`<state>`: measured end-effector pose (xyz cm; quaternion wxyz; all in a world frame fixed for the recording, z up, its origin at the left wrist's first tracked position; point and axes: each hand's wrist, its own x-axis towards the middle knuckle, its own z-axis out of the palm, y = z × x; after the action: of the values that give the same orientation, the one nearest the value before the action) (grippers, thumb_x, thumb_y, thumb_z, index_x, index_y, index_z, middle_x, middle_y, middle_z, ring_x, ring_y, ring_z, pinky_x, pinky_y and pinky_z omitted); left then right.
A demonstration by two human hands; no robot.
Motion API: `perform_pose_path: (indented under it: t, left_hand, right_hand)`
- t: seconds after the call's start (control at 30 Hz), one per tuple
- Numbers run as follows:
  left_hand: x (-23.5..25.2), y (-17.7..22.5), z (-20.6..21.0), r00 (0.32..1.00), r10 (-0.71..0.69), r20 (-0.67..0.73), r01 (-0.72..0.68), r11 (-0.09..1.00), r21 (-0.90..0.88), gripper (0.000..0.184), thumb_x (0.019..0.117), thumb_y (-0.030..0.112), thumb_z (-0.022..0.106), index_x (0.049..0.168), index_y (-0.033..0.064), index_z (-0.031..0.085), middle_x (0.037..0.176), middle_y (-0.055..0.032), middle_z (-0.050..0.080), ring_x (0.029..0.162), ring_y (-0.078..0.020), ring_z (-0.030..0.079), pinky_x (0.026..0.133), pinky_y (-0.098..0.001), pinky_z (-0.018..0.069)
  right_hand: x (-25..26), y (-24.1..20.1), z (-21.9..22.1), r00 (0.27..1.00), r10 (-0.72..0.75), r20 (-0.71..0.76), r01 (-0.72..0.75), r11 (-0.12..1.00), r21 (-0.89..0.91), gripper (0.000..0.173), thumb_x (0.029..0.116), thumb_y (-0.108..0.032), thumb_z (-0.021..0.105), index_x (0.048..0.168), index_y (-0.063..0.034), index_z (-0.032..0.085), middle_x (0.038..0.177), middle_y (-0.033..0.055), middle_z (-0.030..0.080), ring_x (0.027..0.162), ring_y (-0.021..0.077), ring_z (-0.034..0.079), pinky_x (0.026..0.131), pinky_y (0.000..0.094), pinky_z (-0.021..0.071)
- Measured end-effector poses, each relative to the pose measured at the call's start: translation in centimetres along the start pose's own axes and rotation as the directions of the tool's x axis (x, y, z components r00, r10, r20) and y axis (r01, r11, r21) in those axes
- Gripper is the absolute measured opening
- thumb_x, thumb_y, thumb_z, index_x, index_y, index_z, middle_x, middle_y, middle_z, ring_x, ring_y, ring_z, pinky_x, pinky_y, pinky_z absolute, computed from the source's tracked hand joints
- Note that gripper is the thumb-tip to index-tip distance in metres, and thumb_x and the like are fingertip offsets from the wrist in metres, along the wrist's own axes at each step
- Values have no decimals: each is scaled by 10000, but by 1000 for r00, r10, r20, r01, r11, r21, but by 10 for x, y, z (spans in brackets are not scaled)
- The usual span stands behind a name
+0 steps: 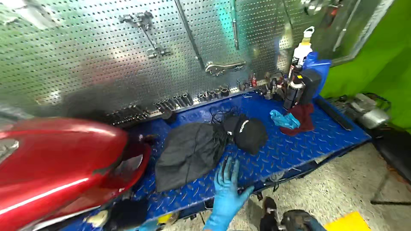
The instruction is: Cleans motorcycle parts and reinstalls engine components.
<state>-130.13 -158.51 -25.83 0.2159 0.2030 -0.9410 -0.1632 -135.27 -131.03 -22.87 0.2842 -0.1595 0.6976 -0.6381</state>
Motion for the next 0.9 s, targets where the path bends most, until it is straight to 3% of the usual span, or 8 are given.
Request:
perform_pose_path:
  t: [0.07,0.17,0.3,0.37,0.53,0.77,0.83,0.9]
  left_hand:
    - [53,-15,29,999,-14,-33,18,993,116,1053,688,745,752,1491,98,538,1554,-279,434,1427,-565,369,1106,-791,255]
    - [100,-41,52,970,-237,54,225,960,168,1146,637,716,819,1548,120,464,1633,-236,329,1494,-547,250,1126,-814,146]
    - [143,-64,58,927,-350,139,325,930,174,1112,652,476,910,1591,173,396,1682,-187,238,1527,-519,176,1127,-816,88]
    - [167,-72,62,921,-364,137,345,927,144,1066,678,381,916,1588,173,401,1679,-204,232,1506,-544,204,1107,-843,103]
    - [229,-92,82,906,-414,87,404,907,119,1076,741,427,891,1618,164,325,1700,-185,174,1497,-542,227,1076,-849,126]
    - [266,-96,89,897,-427,112,415,903,112,1188,663,381,938,1626,139,285,1710,-179,129,1482,-546,258,1088,-817,179]
    - [263,-88,74,878,-444,179,435,896,89,1131,739,416,896,1631,127,265,1717,-163,109,1498,-529,238,1111,-791,188]
    - [247,-81,47,877,-418,237,442,895,-54,940,855,422,811,1604,110,337,1700,-149,200,1483,-498,296,1116,-767,250]
  right_hand:
    - [50,-9,-32,999,-42,33,41,999,19,349,961,-104,597,1264,68,572,1164,99,700,1038,138,692,912,364,595]
    - [114,-17,-58,998,-51,45,50,998,25,396,913,-36,591,1294,60,542,1159,45,694,1036,79,678,908,317,589]
    - [173,-9,-62,984,-119,134,116,993,27,434,844,-80,657,1264,8,590,1238,59,682,1105,130,665,920,341,585]
    - [186,0,-57,978,-137,160,140,990,-5,431,839,-153,690,1241,-11,623,1240,68,688,1132,149,662,942,358,580]
    - [199,4,-43,956,-168,242,193,978,-81,419,796,-82,751,1198,-6,662,1230,87,692,1163,143,651,991,333,562]
    - [236,-18,7,934,-103,342,151,982,-115,411,818,-134,729,1212,-26,681,1260,95,679,1202,160,626,1032,363,534]
    - [248,-20,27,927,-83,365,155,973,-173,402,835,-151,722,1223,-53,682,1275,82,674,1214,157,622,1042,374,531]
    - [255,-15,42,923,-121,365,247,915,-320,394,837,-207,737,1216,-101,706,1278,82,682,1235,199,616,1065,453,502]
